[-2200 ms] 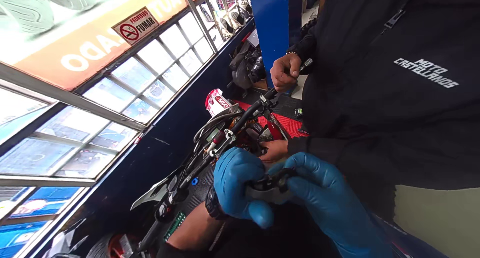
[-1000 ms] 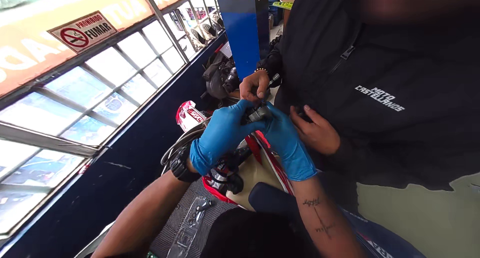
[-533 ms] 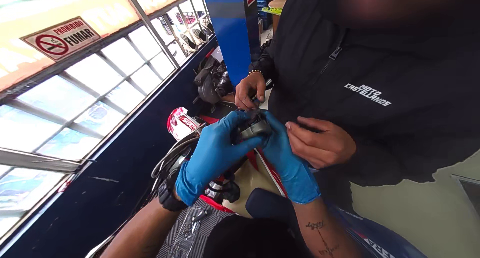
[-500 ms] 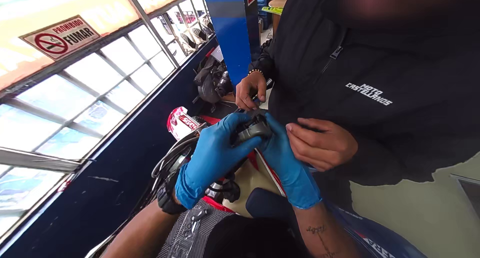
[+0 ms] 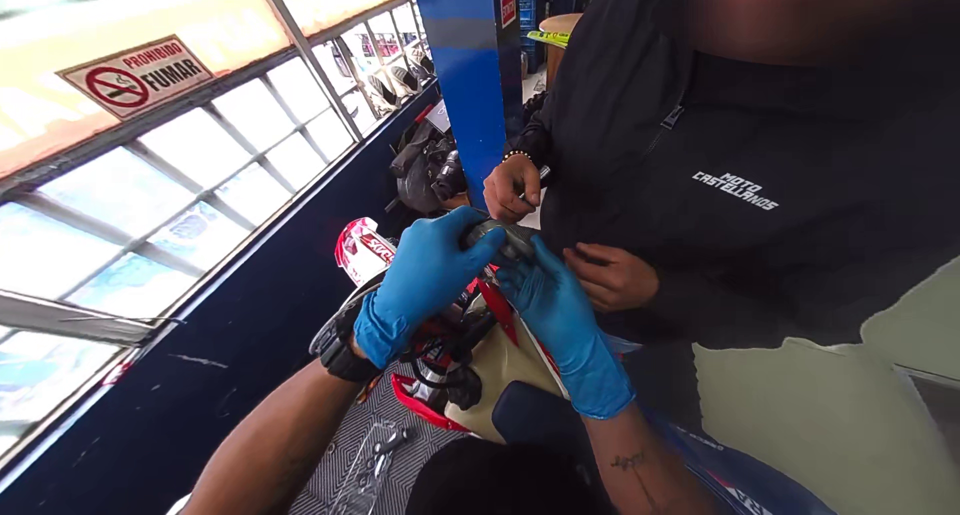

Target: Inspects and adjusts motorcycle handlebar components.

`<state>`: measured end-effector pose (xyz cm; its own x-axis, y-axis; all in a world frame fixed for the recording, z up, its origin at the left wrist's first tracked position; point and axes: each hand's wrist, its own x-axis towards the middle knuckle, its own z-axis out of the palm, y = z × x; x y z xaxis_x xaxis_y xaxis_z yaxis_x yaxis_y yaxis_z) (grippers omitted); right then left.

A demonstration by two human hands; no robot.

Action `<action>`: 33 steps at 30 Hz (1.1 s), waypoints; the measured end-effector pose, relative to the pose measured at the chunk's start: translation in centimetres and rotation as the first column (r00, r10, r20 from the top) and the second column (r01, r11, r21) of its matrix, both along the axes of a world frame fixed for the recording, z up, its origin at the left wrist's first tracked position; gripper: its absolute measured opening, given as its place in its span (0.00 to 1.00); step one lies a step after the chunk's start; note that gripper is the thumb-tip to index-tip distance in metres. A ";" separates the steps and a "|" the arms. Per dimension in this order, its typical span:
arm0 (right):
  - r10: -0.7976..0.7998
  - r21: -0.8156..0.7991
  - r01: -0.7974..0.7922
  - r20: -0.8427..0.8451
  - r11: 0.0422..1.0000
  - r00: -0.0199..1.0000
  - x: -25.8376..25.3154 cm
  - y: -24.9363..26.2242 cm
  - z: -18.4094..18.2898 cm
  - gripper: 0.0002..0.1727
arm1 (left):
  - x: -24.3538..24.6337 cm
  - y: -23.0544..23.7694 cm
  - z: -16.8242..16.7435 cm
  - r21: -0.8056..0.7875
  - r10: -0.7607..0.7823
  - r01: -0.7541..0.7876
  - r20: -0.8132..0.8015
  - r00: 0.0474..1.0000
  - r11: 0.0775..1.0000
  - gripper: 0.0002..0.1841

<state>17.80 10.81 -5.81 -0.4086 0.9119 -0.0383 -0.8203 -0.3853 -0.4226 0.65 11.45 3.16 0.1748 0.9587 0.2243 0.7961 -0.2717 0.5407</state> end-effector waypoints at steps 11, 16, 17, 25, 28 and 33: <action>-0.092 0.095 0.115 -0.219 0.989 0.971 -1.7 0.3 -2.3 0.14 | 0.0 1.4 -0.4 -0.068 0.024 -0.016 0.112 0.993 0.998 0.19; -0.120 0.098 0.141 -0.197 0.985 0.973 -1.9 0.6 -2.1 0.14 | -0.1 1.7 -0.4 -0.087 0.024 -0.009 0.168 0.985 0.996 0.18; -0.120 0.100 0.141 -0.189 0.985 0.975 -1.8 0.6 -2.1 0.13 | 0.0 1.7 -0.4 -0.087 0.020 -0.004 0.179 0.984 0.996 0.18; -0.124 0.125 0.141 -0.134 0.982 0.983 -1.0 0.1 -1.9 0.13 | 0.2 1.3 -0.5 -0.066 -0.042 0.058 0.229 0.973 0.996 0.16; -0.074 0.191 0.093 -0.105 0.977 0.992 0.1 -0.3 -1.8 0.16 | -0.1 0.4 -0.8 0.065 -0.147 0.138 0.176 0.973 0.988 0.15; -0.036 0.450 0.017 0.034 0.893 0.999 2.8 -2.2 -2.2 0.19 | -0.4 -3.6 -1.7 0.394 -0.361 0.339 -0.018 0.932 0.855 0.17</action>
<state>20.64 8.61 -8.04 -0.3904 0.8463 0.3625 -0.8064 -0.1243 -0.5782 0.26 7.89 1.46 0.4591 0.6726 0.5804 0.5815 -0.7214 0.3760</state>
